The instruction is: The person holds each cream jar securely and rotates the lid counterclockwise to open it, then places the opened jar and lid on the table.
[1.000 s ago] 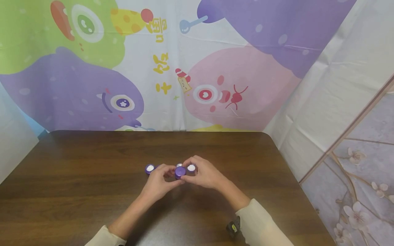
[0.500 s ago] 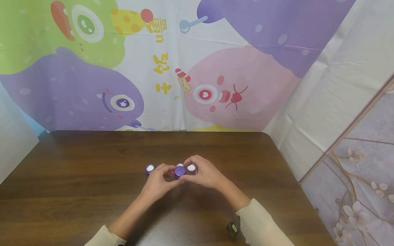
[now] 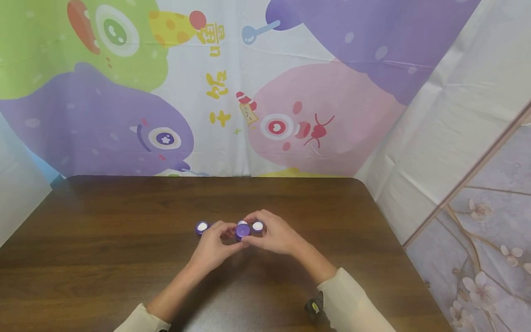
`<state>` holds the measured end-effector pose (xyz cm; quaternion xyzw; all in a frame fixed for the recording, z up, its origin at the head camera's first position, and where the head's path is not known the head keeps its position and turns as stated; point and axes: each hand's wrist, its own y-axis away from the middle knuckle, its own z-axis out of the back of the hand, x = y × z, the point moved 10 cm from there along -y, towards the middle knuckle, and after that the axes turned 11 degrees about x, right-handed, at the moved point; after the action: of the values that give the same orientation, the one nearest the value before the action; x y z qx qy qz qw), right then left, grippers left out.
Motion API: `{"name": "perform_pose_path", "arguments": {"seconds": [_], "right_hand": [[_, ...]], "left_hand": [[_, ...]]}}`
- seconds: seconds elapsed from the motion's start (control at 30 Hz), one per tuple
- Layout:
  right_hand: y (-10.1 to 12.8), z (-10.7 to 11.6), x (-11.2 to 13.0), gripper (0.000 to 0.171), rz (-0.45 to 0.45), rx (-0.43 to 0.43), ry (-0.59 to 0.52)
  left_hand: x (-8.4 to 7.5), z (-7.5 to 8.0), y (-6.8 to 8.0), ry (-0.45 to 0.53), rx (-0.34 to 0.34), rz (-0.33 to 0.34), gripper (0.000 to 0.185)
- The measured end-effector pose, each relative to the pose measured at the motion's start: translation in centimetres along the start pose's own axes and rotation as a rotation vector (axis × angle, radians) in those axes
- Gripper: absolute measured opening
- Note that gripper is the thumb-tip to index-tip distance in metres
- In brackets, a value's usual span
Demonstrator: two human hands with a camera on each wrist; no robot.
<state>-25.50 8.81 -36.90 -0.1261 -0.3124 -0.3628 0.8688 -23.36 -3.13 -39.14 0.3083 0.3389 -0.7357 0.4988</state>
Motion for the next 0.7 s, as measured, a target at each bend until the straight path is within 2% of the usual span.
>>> {"name": "perform_pose_path", "arguments": {"seconds": [0.13,0.3,0.5,0.7], "right_hand": [[0.03,0.2,-0.07,0.039,-0.015,-0.017,-0.015],[0.02,0.06,0.07,0.032,-0.006,0.001,-0.006],[0.09,-0.15,0.46,0.035,0.024,0.023,0.003],[0.08,-0.09,0.3,0.041,0.003,0.003,-0.018]], "left_hand": [[-0.04,0.05,-0.01,0.001,0.001,0.002,0.033],[-0.06,0.11,0.01,0.006,0.001,0.002,0.034],[0.02,0.1,0.08,0.008,-0.001,0.001,0.034],[0.1,0.17,0.08,0.01,-0.006,0.007,0.034]]}}
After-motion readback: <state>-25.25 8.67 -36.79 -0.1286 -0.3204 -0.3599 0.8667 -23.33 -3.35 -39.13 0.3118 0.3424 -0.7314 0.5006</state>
